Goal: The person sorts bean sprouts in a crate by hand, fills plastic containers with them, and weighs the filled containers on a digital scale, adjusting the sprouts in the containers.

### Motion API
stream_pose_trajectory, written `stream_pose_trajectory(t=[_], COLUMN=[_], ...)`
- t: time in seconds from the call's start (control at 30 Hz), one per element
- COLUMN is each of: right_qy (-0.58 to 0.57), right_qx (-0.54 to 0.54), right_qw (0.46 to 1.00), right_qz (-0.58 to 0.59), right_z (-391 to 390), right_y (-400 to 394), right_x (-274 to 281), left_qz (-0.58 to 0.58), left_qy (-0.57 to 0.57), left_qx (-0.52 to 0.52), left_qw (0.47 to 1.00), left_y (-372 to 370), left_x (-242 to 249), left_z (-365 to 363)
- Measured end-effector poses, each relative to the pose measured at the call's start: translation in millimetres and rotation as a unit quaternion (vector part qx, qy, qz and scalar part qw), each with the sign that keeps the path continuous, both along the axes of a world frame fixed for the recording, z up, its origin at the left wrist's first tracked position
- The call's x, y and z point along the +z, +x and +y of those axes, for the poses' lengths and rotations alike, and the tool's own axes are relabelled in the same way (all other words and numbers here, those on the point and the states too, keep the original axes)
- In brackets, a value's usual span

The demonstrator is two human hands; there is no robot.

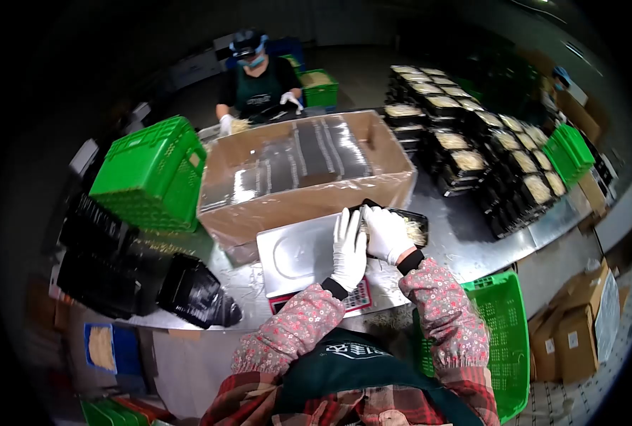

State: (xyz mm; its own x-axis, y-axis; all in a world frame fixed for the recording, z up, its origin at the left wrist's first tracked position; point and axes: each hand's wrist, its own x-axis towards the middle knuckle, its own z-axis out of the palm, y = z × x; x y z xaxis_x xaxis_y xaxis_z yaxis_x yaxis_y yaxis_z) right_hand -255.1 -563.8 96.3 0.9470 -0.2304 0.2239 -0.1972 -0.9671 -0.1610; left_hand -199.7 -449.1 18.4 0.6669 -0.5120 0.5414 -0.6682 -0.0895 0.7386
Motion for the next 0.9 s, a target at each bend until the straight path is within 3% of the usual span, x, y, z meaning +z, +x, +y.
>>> stream_pose_trajectory(t=[0.03,0.1,0.17,0.23,0.27,0.3,0.33,0.37,0.43,0.5,0.57,0.63,0.73,0.77,0.8,0.83,0.87,0.9], right_qy=[-0.014,-0.006,-0.013,-0.002,-0.006,-0.016,-0.012,-0.003,-0.013,0.103,0.326,0.383,0.333,0.361,0.513,0.452,0.349,0.393], right_qx=[0.053,0.11,0.16,0.194,0.207,0.212,0.207,0.201,0.194,0.249,0.271,0.242,0.25,0.229,0.164,0.168,0.157,0.127], right_qw=[0.995,0.992,0.987,0.981,0.978,0.975,0.976,0.978,0.98,0.96,0.899,0.886,0.908,0.903,0.84,0.876,0.924,0.91], right_qz=[-0.078,-0.056,0.001,0.025,0.019,0.065,0.063,0.062,0.046,0.076,0.11,0.093,0.053,0.045,0.063,0.015,-0.007,-0.026], right_z=[13.2,34.5,38.3,47.9,51.5,57.5,60.6,63.7,60.4,46.1,32.5,18.8,-20.5,-32.6,-41.7,-58.2,-77.1,-87.2], right_y=[16.8,47.4,80.8,99.3,106.7,110.7,114.6,116.5,120.1,122.5,123.4,102.7,78.0,66.5,51.2,40.5,33.1,21.7], right_x=[-5.2,-12.6,-43.1,-70.0,-85.8,-95.6,-108.0,-112.0,-123.3,-123.5,-112.0,-91.6,-47.6,-31.1,-14.8,-13.0,-17.2,-19.7], left_qz=[0.101,0.288,0.329,0.329,0.16,-0.015,-0.109,-0.147,-0.178,-0.168,-0.123,-0.176,-0.197,-0.122,-0.045,-0.089,0.198,0.244], left_qy=[-0.089,-0.179,-0.104,0.028,0.094,0.157,0.213,0.219,0.351,0.361,0.391,0.404,0.353,0.301,0.246,0.234,0.034,-0.019], left_qx=[-0.021,-0.077,-0.067,-0.001,0.072,0.14,0.136,0.084,0.048,0.072,0.069,0.079,0.058,0.029,0.0,0.033,-0.059,-0.063], left_qw=[0.991,0.938,0.936,0.944,0.98,0.978,0.961,0.961,0.918,0.914,0.91,0.894,0.913,0.945,0.968,0.968,0.978,0.967], left_y=[14.3,37.7,66.1,78.5,88.8,98.5,102.1,103.7,107.1,106.0,108.0,104.6,114.0,119.9,126.4,134.3,149.7,153.6], left_x=[-11.5,-30.8,-64.9,-61.5,-69.5,-78.9,-63.9,-53.6,-59.8,-64.1,-71.3,-67.8,-72.9,-67.5,-63.8,-60.3,-65.5,-52.1], left_z=[14.1,43.7,67.2,86.9,92.3,95.8,100.6,102.2,98.3,96.3,95.3,98.9,106.3,109.4,114.1,125.0,136.1,144.1])
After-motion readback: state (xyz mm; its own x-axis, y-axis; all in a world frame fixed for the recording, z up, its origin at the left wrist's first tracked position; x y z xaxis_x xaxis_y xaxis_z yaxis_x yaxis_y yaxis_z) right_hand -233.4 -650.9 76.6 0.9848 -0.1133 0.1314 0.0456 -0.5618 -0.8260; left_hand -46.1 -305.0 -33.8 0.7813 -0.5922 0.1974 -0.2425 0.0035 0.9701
